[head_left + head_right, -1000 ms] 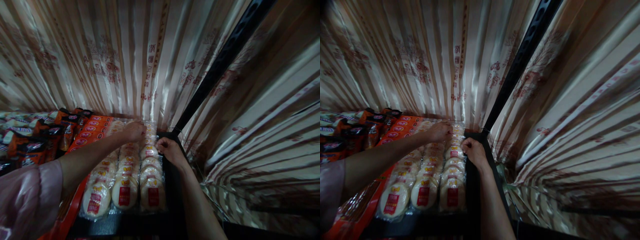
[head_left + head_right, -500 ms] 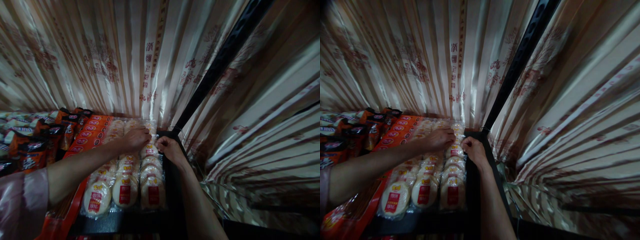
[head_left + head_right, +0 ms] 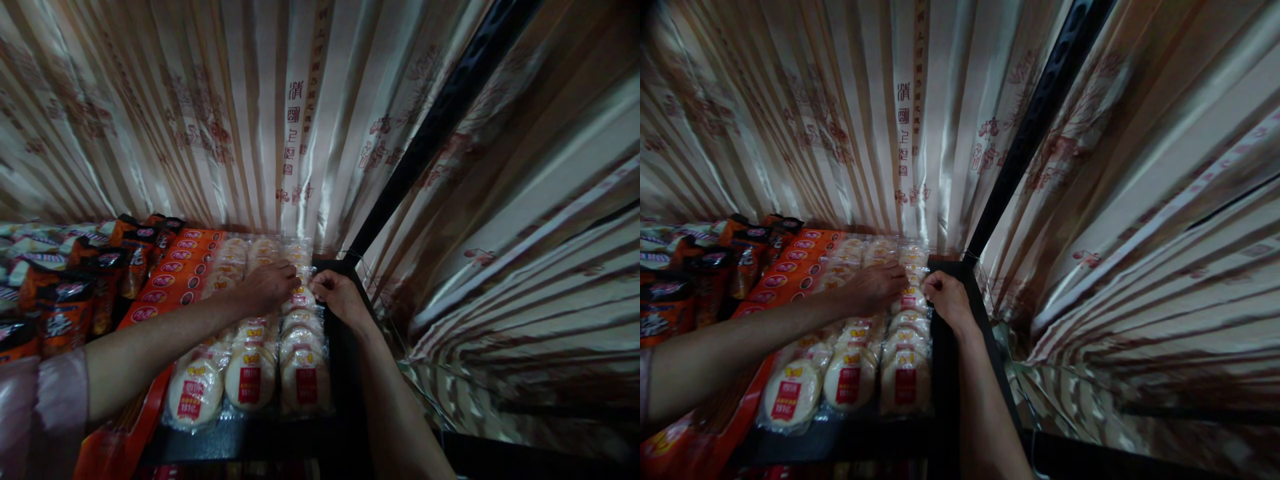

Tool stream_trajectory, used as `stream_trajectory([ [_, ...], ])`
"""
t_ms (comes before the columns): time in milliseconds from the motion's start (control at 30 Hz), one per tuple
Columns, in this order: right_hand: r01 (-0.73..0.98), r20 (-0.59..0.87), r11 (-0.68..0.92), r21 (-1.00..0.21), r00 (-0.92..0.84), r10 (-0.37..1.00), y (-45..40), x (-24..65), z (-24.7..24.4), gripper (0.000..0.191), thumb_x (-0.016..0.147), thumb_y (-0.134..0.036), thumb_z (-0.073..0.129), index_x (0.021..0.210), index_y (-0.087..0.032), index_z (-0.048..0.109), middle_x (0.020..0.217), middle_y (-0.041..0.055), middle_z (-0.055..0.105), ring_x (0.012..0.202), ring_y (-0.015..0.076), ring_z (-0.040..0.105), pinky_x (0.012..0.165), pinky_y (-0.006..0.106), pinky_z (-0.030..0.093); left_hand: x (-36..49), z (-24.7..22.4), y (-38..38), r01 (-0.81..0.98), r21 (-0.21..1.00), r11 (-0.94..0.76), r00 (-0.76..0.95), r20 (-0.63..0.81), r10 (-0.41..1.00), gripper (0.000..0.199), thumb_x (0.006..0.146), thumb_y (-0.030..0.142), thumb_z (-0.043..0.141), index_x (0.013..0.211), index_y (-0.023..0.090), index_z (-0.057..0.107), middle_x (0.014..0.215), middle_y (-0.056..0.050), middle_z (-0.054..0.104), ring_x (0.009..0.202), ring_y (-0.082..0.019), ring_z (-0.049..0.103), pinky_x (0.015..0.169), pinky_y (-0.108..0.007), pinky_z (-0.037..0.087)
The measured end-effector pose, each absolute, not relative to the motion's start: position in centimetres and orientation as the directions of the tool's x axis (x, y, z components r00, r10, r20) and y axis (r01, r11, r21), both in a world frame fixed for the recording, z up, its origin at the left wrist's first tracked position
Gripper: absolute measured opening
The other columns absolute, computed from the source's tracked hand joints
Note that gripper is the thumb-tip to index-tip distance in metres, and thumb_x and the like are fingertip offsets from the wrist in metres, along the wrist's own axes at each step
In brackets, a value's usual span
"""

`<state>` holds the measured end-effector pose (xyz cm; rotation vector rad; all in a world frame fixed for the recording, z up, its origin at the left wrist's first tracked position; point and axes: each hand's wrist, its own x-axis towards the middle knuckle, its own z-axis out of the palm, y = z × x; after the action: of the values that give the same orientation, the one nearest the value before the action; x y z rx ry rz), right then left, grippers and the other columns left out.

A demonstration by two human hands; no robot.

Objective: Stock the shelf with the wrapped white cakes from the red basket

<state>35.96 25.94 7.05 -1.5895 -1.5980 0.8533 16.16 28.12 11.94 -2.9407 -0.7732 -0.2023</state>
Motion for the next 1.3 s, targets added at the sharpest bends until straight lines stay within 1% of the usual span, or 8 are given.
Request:
stream_trajectory([
  [133, 0.577, 0.005, -0.014, -0.817, 0.032, 0.999, 25.5, 36.3, 8.2, 0.024, 0.074, -0.044, 0.059, 0.076, -0.021, 0.057, 0.060, -0.0030, 0.061, 0.055, 0.0108, 0.055, 0.054, 0.022, 0.040, 16.2, 11.9, 28.0, 0.494, -0.076, -0.866, 0.863, 0.166, 0.477, 0.011, 0.086, 0.016, 0.046, 0.085, 0.016, 0.057, 0.090, -0.007, 0.058, 0.085, -0.019, 0.050, 0.074, -0.031, 0.043],
  [200, 0.636, -0.073, -0.076, -0.768, 0.031, 0.997, 25.2, 36.9, 9.0, 0.029, 0.074, -0.049, 0.059, 0.073, -0.021, 0.058, 0.056, -0.0021, 0.061, 0.053, 0.0113, 0.054, 0.050, 0.022, 0.038, 16.3, 11.9, 28.0, 0.502, -0.066, -0.863, 0.859, 0.156, 0.487, 0.011, 0.086, 0.015, 0.046, 0.086, 0.016, 0.057, 0.091, -0.008, 0.058, 0.085, -0.019, 0.050, 0.075, -0.032, 0.043],
  [333, 0.724, -0.287, -0.146, -0.675, -0.075, 0.955, 24.4, 38.1, 9.7, 0.040, 0.072, -0.058, 0.060, 0.061, -0.020, 0.060, 0.049, 0.0005, 0.060, 0.048, 0.0114, 0.053, 0.046, 0.022, 0.033, 16.5, 12.0, 28.1, 0.508, -0.058, -0.859, 0.856, 0.141, 0.497, 0.012, 0.086, 0.016, 0.046, 0.085, 0.016, 0.057, 0.091, -0.008, 0.059, 0.086, -0.019, 0.050, 0.077, -0.032, 0.044],
  [467, 0.719, -0.328, -0.118, -0.685, -0.160, 0.931, 23.9, 38.2, 9.3, 0.041, 0.073, -0.057, 0.058, 0.059, -0.019, 0.059, 0.051, 0.0004, 0.060, 0.046, 0.0109, 0.052, 0.046, 0.023, 0.034, 16.5, 12.0, 28.1, 0.509, -0.069, -0.858, 0.856, 0.141, 0.497, 0.011, 0.086, 0.016, 0.047, 0.083, 0.016, 0.057, 0.090, -0.007, 0.059, 0.085, -0.020, 0.050, 0.076, -0.032, 0.044],
  [767, 0.564, -0.266, -0.073, -0.823, -0.268, 0.926, 23.9, 37.5, 8.9, 0.031, 0.070, -0.049, 0.063, 0.067, -0.018, 0.061, 0.057, -0.0030, 0.058, 0.050, 0.0079, 0.048, 0.048, 0.020, 0.034, 16.5, 11.8, 28.1, 0.512, -0.017, -0.859, 0.848, 0.172, 0.502, 0.013, 0.085, 0.017, 0.047, 0.082, 0.014, 0.059, 0.089, -0.009, 0.060, 0.084, -0.019, 0.052, 0.077, -0.032, 0.045],
  [900, 0.496, -0.253, -0.062, -0.866, -0.326, 0.911, 23.8, 37.3, 8.9, 0.035, 0.071, -0.052, 0.061, 0.067, -0.017, 0.059, 0.059, -0.0038, 0.054, 0.054, 0.0081, 0.046, 0.051, 0.020, 0.036, 16.4, 11.8, 28.1, 0.506, 0.009, -0.863, 0.845, 0.198, 0.497, 0.015, 0.084, 0.017, 0.047, 0.084, 0.014, 0.061, 0.089, -0.009, 0.060, 0.085, -0.019, 0.053, 0.077, -0.031, 0.044],
  [1033, 0.477, -0.276, -0.105, -0.872, -0.305, 0.911, 23.8, 37.2, 9.1, 0.037, 0.072, -0.053, 0.058, 0.061, -0.017, 0.058, 0.055, -0.0046, 0.049, 0.053, 0.0075, 0.042, 0.050, 0.021, 0.032, 16.3, 11.6, 28.2, 0.510, 0.008, -0.860, 0.842, 0.202, 0.501, 0.014, 0.083, 0.018, 0.048, 0.086, 0.014, 0.062, 0.090, -0.008, 0.061, 0.087, -0.019, 0.053, 0.078, -0.030, 0.044],
  [1300, 0.475, -0.234, -0.089, -0.875, -0.256, 0.938, 23.8, 36.8, 9.9, 0.019, 0.071, -0.035, 0.061, 0.071, -0.016, 0.062, 0.053, -0.0054, 0.051, 0.052, 0.0067, 0.044, 0.050, 0.019, 0.032, 16.2, 11.9, 28.5, 0.472, 0.032, -0.881, 0.864, 0.180, 0.470, 0.012, 0.078, 0.015, 0.052, 0.081, 0.015, 0.064, 0.085, -0.006, 0.062, 0.085, -0.019, 0.053, 0.078, -0.030, 0.044],
])
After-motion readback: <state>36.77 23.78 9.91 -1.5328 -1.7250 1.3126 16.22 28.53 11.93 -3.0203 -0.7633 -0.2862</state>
